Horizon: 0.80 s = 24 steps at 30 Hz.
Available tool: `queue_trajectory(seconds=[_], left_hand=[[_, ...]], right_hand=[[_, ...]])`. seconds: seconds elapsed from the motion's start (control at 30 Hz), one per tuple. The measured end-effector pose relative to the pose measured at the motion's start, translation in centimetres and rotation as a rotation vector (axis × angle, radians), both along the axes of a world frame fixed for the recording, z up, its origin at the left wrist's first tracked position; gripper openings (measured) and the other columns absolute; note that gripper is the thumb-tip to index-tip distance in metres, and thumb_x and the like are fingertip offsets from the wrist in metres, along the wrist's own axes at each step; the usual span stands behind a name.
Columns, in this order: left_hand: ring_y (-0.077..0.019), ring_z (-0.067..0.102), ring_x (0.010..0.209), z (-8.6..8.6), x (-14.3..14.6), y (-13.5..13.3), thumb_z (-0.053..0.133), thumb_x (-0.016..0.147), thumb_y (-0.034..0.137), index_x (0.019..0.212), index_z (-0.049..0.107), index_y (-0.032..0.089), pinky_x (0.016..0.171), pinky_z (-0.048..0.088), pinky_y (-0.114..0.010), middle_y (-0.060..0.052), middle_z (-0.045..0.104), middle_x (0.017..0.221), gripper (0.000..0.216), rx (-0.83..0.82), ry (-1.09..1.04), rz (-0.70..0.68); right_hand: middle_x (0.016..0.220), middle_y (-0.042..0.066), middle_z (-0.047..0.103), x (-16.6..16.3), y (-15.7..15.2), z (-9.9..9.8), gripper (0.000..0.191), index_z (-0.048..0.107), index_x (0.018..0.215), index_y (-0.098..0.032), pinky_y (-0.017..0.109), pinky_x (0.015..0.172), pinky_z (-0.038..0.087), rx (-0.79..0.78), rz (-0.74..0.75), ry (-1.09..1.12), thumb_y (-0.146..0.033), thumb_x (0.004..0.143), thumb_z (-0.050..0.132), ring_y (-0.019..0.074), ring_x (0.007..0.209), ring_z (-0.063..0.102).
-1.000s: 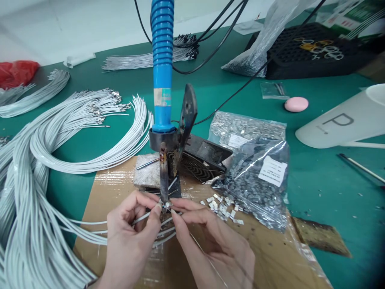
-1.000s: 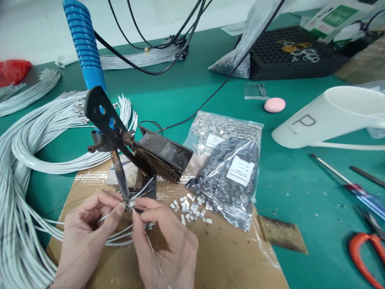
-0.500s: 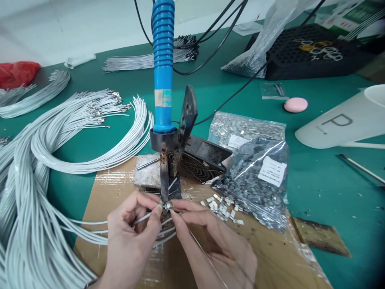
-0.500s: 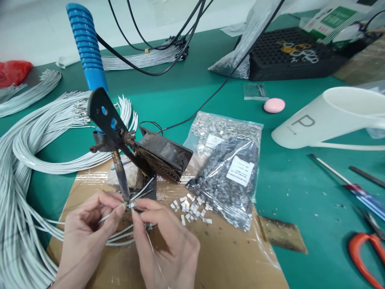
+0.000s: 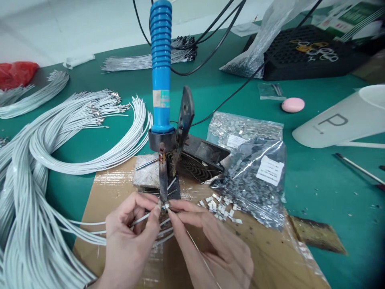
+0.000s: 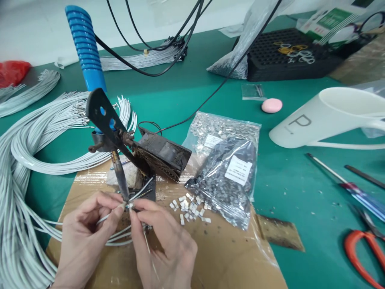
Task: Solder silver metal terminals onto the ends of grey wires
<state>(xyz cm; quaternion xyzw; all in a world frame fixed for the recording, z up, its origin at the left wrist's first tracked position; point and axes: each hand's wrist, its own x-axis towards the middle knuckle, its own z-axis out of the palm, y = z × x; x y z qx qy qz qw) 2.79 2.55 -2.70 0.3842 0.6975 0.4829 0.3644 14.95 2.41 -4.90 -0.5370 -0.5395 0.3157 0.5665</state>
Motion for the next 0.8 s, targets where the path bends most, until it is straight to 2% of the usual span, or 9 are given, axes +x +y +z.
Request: queue_trajectory(seconds=[0.37, 0.8], left_hand=[[-0.0146, 0.064, 0.066, 0.16, 0.32, 0.13, 0.082, 0.071, 0.018, 0.064, 0.07, 0.02, 0.043, 0.033, -0.017, -0.004, 0.075, 0.082, 0.014, -0.017, -0.056, 0.016], [-0.0152, 0.065, 0.068, -0.07, 0.25, 0.11, 0.08, 0.074, 0.019, 0.065, 0.07, 0.021, 0.043, 0.03, -0.018, -0.003, 0.074, 0.081, 0.013, -0.008, -0.029, -0.002]], right_hand=[[0.094, -0.006, 0.084, 0.09, -0.05, -0.29, 0.019, 0.074, 0.083, -0.028, 0.018, 0.075, 0.063, -0.006, 0.02, 0.014, -0.012, 0.092, 0.072, 0.0117, 0.075, 0.08], [0.096, -0.002, 0.083, 0.32, 0.13, -0.51, 0.018, 0.073, 0.087, -0.025, 0.018, 0.079, 0.063, 0.05, 0.035, -0.044, -0.008, 0.092, 0.073, 0.0121, 0.08, 0.08]])
